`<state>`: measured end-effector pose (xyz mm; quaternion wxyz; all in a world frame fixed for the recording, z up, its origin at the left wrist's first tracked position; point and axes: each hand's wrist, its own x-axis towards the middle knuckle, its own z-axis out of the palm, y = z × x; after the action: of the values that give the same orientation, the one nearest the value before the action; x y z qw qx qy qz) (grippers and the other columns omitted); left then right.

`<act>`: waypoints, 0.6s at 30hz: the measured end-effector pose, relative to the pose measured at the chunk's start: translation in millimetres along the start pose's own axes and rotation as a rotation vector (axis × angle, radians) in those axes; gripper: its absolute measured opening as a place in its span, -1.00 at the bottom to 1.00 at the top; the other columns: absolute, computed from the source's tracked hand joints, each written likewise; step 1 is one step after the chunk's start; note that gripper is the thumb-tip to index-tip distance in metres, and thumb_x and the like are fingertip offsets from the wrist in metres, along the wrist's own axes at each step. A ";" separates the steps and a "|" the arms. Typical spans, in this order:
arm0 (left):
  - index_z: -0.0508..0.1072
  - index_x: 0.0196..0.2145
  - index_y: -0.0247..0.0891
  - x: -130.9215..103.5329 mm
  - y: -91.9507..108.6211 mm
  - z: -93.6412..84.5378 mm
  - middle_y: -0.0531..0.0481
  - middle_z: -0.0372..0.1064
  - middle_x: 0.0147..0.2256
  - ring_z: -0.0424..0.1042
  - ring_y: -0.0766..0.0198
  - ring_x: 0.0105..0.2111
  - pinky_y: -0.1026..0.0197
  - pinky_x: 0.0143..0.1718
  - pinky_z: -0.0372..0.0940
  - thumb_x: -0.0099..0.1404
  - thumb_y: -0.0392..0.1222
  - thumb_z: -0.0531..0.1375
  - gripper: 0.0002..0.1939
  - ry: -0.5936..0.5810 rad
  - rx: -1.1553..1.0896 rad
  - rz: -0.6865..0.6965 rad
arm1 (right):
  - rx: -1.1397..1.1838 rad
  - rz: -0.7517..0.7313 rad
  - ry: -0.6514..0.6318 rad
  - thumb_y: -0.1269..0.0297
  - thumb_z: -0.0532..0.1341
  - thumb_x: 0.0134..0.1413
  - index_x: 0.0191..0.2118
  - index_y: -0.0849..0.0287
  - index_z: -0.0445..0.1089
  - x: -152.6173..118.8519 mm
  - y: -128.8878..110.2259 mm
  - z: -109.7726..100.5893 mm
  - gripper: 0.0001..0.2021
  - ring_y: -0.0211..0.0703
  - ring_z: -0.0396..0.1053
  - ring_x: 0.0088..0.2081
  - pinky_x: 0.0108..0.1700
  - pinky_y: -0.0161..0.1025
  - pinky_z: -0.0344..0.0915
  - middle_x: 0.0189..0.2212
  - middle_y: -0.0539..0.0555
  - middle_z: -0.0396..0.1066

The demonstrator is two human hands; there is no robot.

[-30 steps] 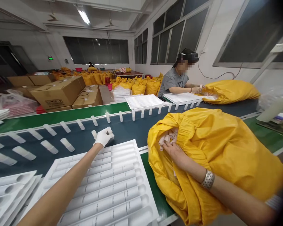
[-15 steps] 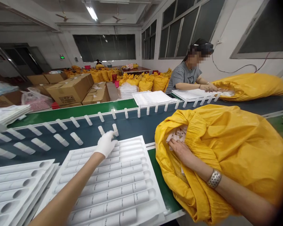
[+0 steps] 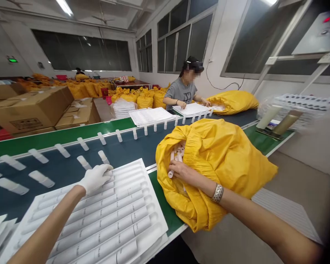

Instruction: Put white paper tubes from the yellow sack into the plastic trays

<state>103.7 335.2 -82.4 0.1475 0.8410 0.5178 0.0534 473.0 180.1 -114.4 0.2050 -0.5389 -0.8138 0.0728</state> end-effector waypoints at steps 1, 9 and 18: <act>0.55 -0.17 -0.27 -1.9 2.9 1.6 -0.20 0.56 -0.10 0.47 -0.11 -0.06 0.08 -0.10 0.30 0.23 -0.11 0.15 -0.71 0.013 -0.015 0.010 | 0.026 -0.010 0.004 0.48 0.11 0.32 -0.24 0.23 0.38 -2.2 -3.1 -4.6 -0.88 -0.13 0.33 -0.24 -0.12 -0.15 0.34 -0.22 0.10 0.38; 0.45 0.08 -0.15 -77.8 107.5 13.0 -0.09 0.50 -0.03 0.48 0.07 -0.04 0.10 0.00 0.39 0.43 0.12 0.04 -0.56 -0.134 -0.582 0.181 | 0.257 -0.090 0.133 0.23 0.11 0.42 0.08 0.17 0.28 -23.5 -48.3 -27.3 -0.78 -0.10 0.40 -0.06 0.03 -0.14 0.37 -0.06 0.14 0.42; 0.45 0.06 -0.16 -118.7 150.7 22.9 -0.04 0.45 -0.18 0.46 0.14 -0.20 0.10 -0.12 0.43 0.37 0.11 0.17 -0.58 -0.323 -0.960 0.127 | 0.311 -0.323 -0.011 0.26 0.11 0.44 0.14 0.19 0.33 -20.6 -78.0 -42.0 -0.73 -0.08 0.37 -0.02 0.02 -0.14 0.35 -0.05 0.18 0.38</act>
<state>183.8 162.3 -51.0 0.5917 0.7058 0.3536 0.1634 431.1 125.2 -55.2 0.2903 -0.3631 -0.8696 0.1666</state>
